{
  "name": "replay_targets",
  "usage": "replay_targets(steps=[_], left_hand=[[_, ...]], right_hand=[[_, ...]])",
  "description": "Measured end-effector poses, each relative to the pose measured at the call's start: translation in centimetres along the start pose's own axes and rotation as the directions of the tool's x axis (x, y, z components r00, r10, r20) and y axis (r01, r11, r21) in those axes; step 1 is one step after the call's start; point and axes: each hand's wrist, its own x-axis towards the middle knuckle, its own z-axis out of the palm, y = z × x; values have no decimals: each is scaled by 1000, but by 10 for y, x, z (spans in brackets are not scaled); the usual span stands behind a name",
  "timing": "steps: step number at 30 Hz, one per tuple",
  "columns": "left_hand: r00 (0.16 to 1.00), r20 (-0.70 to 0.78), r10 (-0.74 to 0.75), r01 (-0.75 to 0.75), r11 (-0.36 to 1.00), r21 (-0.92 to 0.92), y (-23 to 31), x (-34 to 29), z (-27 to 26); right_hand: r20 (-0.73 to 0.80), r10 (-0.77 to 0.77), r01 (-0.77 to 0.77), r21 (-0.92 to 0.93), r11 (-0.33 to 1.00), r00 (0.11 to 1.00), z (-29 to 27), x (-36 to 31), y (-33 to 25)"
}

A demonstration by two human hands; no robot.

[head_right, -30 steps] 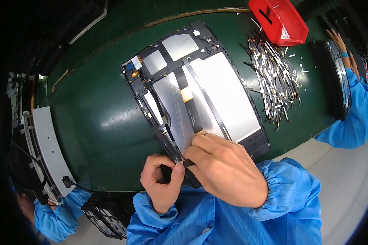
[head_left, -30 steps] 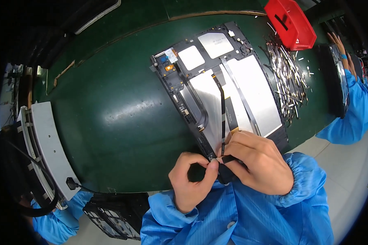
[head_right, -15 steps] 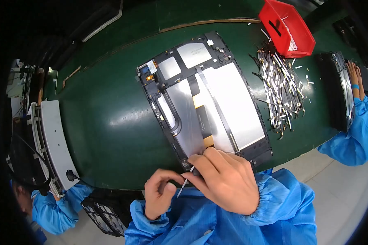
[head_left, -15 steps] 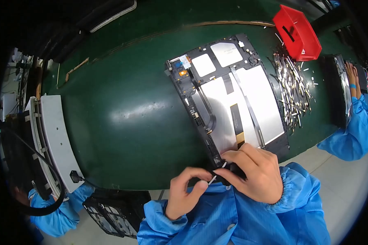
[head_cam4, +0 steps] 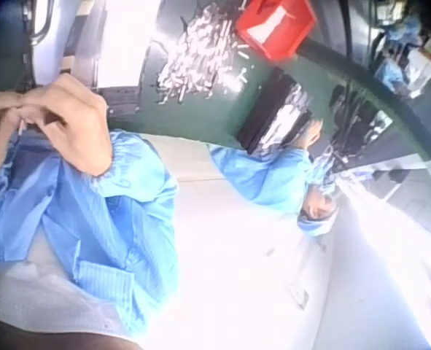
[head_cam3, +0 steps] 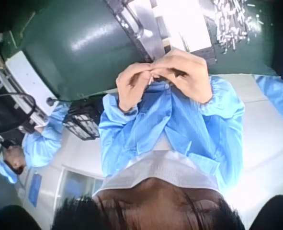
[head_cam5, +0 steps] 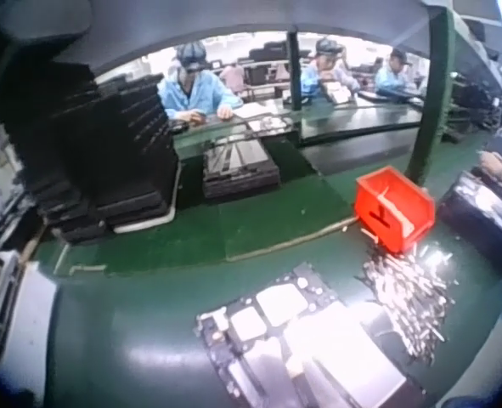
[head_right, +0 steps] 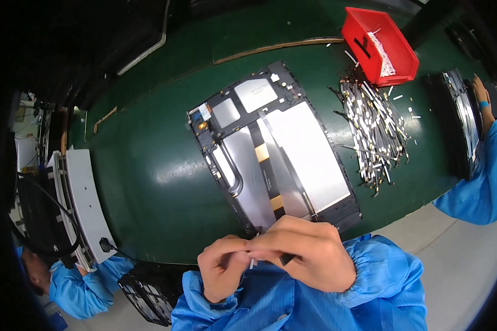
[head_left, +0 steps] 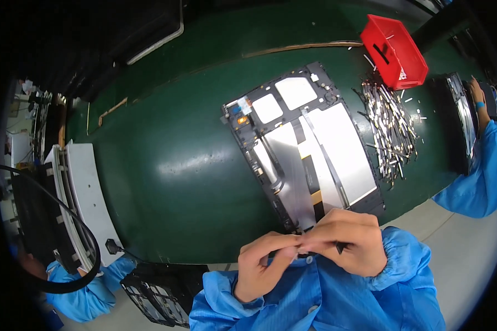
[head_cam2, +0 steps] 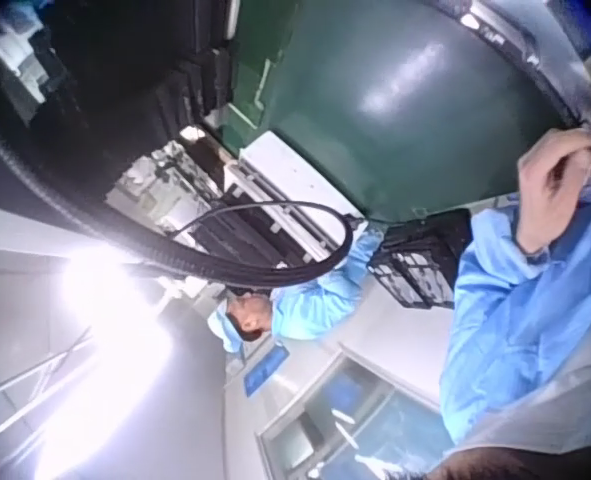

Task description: The person assembles internal cables and electronic components into a tablet device by hand, using a pick tool to manipulate the ribbon cables and other small parts.

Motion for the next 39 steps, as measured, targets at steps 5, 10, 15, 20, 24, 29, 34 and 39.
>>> replay_targets(steps=[5,10,15,20,24,29,34,39], left_hand=[[834,107,542,-521,710,474,-7,23,9],[882,155,446,-438,649,623,0,33,9],[919,80,387,-369,767,525,-7,32,1],[940,-60,336,-242,779,579,2,42,-11],[948,45,315,-288,790,541,4,56,-22],[947,45,317,-298,822,486,-12,67,-31],[946,37,321,-299,826,479,-13,65,-35],[948,38,317,-297,831,471,-13,65,-36]], right_hand=[[84,-303,311,-119,943,949,-17,-10,-6],[-537,-426,25,-601,799,728,-118,17,-16],[-547,-213,-183,-580,794,810,-226,66,44],[-431,-210,-152,-667,729,878,-174,59,18],[-221,-149,120,-139,983,964,-55,15,7],[61,-216,223,-374,900,974,-3,3,21],[40,-301,279,-508,815,953,1,5,25],[123,-211,244,-536,808,970,-3,6,22]])
